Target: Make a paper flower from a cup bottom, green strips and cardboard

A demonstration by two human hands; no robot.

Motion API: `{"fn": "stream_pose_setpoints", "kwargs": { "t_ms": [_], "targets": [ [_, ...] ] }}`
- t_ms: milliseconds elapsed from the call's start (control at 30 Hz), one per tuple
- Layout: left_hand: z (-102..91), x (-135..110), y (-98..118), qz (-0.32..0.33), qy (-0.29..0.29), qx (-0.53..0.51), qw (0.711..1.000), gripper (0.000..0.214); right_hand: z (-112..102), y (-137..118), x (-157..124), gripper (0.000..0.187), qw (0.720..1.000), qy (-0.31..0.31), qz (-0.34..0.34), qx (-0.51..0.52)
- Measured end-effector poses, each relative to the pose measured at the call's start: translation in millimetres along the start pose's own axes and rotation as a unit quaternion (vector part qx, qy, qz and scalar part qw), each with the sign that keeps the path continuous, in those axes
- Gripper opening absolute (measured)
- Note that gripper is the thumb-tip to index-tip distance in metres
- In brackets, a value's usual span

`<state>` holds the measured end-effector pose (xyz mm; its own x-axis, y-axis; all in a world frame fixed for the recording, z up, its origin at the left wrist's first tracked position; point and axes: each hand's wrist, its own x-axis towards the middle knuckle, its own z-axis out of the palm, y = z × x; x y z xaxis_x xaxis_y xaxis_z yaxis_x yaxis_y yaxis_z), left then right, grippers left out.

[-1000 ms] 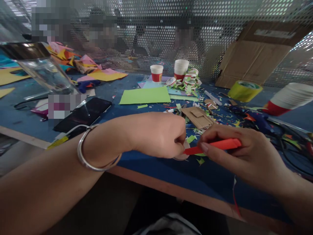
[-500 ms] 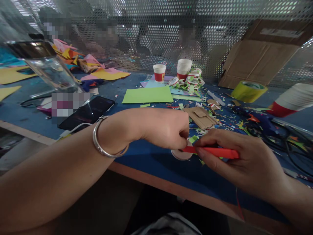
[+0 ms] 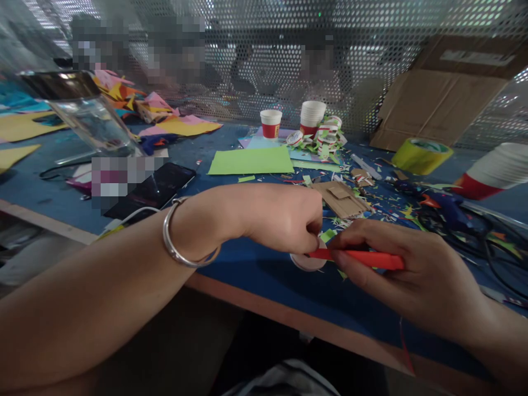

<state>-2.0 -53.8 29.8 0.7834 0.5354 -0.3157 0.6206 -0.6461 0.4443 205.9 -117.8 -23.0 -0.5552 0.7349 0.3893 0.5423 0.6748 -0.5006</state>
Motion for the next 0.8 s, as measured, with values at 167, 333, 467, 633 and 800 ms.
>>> {"fn": "stream_pose_setpoints", "kwargs": {
  "t_ms": [167, 333, 467, 633, 800],
  "targets": [
    [0.8, -0.1, 3.2, -0.018, -0.003, -0.008, 1.0, 0.019, -2.6, -0.2, -1.7, 0.007, 1.0, 0.002, 0.01, 0.012],
    [1.9, -0.7, 2.7, -0.014, 0.005, -0.019, 1.0, 0.017, -5.7, -1.2, -1.4, 0.009, 1.0, -0.007, 0.021, 0.007],
    [2.5, -1.6, 1.8, -0.004, 0.007, -0.029, 1.0, 0.016, -6.9, -0.1, -1.5, 0.01, 1.0, -0.008, 0.02, 0.007],
    [2.1, -1.8, 0.4, -0.004, -0.004, -0.032, 0.999, 0.018, -7.8, 2.4, -2.4, 0.01, 1.0, -0.011, 0.021, 0.001],
    [2.3, -2.2, 0.4, -0.02, 0.001, -0.017, 1.0, 0.022, -9.9, 5.4, -2.8, 0.01, 1.0, -0.01, 0.027, -0.005]
  ]
}}
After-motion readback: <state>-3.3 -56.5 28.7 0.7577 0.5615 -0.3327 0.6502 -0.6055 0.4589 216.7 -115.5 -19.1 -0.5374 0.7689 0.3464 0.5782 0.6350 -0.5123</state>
